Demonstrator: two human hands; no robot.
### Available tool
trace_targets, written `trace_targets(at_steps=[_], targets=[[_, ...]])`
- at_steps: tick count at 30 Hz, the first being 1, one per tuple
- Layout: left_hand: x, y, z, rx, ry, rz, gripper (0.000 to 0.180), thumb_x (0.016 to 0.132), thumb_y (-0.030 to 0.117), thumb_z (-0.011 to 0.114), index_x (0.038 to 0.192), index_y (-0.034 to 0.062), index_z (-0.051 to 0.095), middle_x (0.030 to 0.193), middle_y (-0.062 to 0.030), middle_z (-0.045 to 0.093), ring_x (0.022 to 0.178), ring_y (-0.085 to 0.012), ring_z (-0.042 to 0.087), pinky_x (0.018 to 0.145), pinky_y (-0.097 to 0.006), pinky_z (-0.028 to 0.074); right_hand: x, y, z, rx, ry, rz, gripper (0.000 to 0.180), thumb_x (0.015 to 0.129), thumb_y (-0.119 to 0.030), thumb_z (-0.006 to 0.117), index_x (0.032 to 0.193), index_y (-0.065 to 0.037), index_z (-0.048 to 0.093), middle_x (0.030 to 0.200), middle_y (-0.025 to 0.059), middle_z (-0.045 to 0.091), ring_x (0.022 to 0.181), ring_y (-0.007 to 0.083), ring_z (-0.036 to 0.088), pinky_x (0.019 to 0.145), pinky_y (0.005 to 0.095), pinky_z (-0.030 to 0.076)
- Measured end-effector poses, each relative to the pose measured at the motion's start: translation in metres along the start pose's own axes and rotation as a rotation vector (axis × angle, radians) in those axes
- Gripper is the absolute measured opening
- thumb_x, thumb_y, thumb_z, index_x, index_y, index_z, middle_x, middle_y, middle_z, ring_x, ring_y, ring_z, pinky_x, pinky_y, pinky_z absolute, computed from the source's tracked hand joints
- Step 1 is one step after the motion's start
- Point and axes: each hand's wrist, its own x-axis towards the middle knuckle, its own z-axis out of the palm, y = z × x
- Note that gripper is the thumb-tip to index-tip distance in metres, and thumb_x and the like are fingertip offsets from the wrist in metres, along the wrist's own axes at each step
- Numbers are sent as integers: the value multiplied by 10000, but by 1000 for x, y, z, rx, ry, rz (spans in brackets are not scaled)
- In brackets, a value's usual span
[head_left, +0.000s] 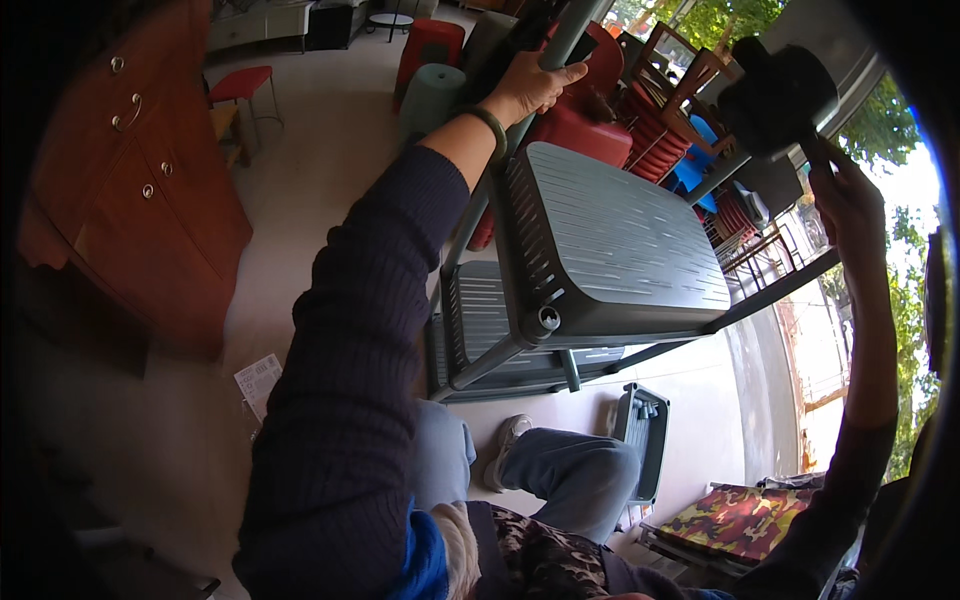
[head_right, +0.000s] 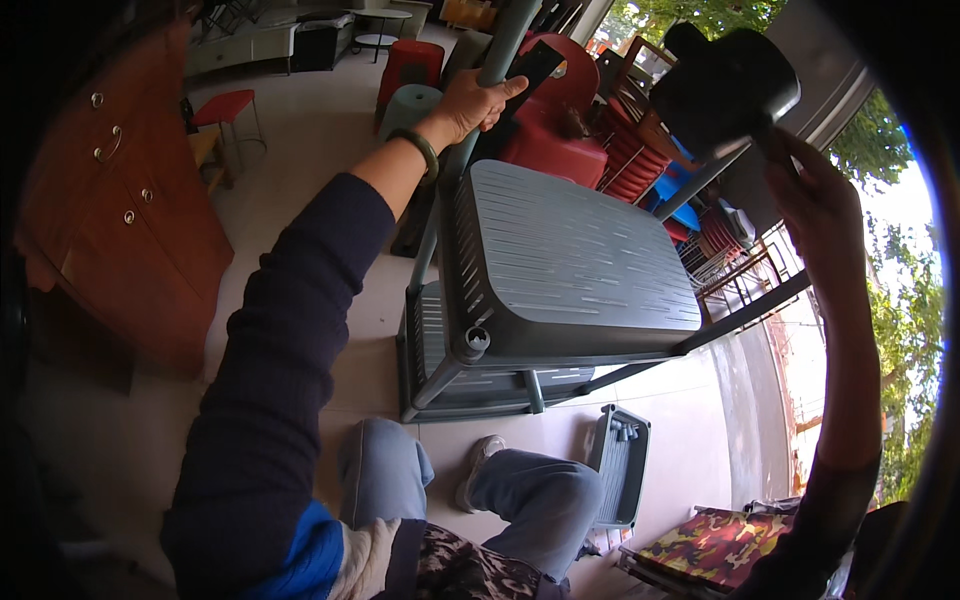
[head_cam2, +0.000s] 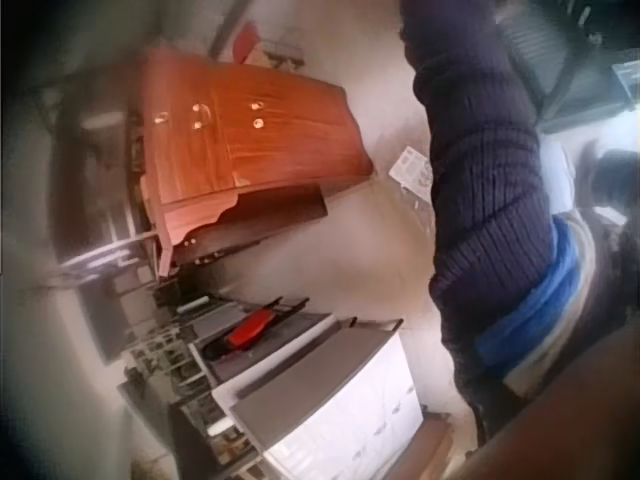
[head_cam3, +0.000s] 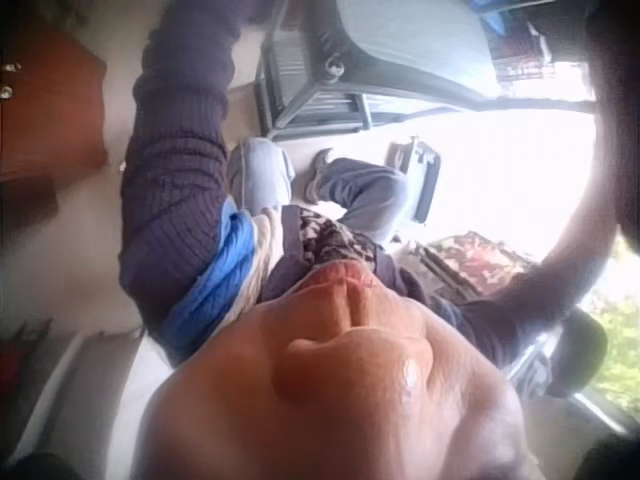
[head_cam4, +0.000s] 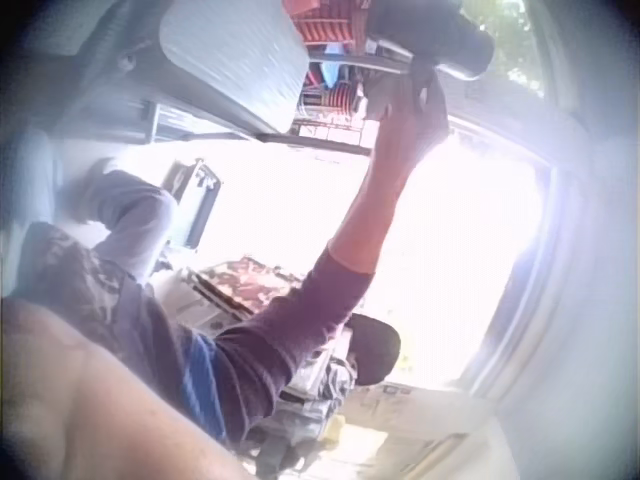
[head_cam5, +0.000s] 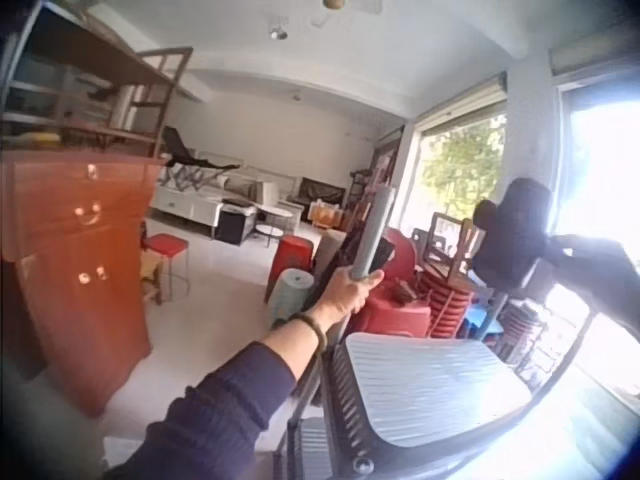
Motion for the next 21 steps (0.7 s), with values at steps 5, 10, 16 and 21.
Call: trace_targets(at_steps=[5, 10, 16, 21], targets=[[4, 9, 23, -73, 4, 14, 388, 831, 334, 734, 640, 109, 482, 513, 24, 441, 411, -56, 384, 374, -237, 280, 155, -36, -27, -274, 315, -512, 386, 920, -269, 615, 1275, -118, 589, 696, -43, 544, 609, 34, 453, 547, 216, 372], [5, 9, 10, -63, 2, -2, 400, 821, 362, 741, 656, 120, 468, 485, 35, 408, 392, -55, 377, 375, -233, 298, 157, -97, 43, -315, 526, -497, 291, 787, -163, 616, 1058, -85, 688, 780, 177, 660, 709, 229, 641, 667, 374, 492], [1, -5, 9, -47, 21, -24, 348, 843, 323, 720, 676, 111, 498, 484, 33, 412, 381, -57, 366, 370, -238, 294, 207, -94, 40, -430, 144, -547, 245, 734, -198, 622, 883, -21, 704, 707, 211, 640, 638, 283, 618, 606, 392, 485], [2, -6, 11, -65, 13, -20, 365, 848, 320, 713, 662, 111, 480, 485, 31, 417, 382, -58, 376, 368, -235, 300, 216, -104, 37, -250, 580, -535, 256, 742, -173, 628, 936, -25, 702, 746, 239, 650, 747, 294, 677, 682, 394, 508]])
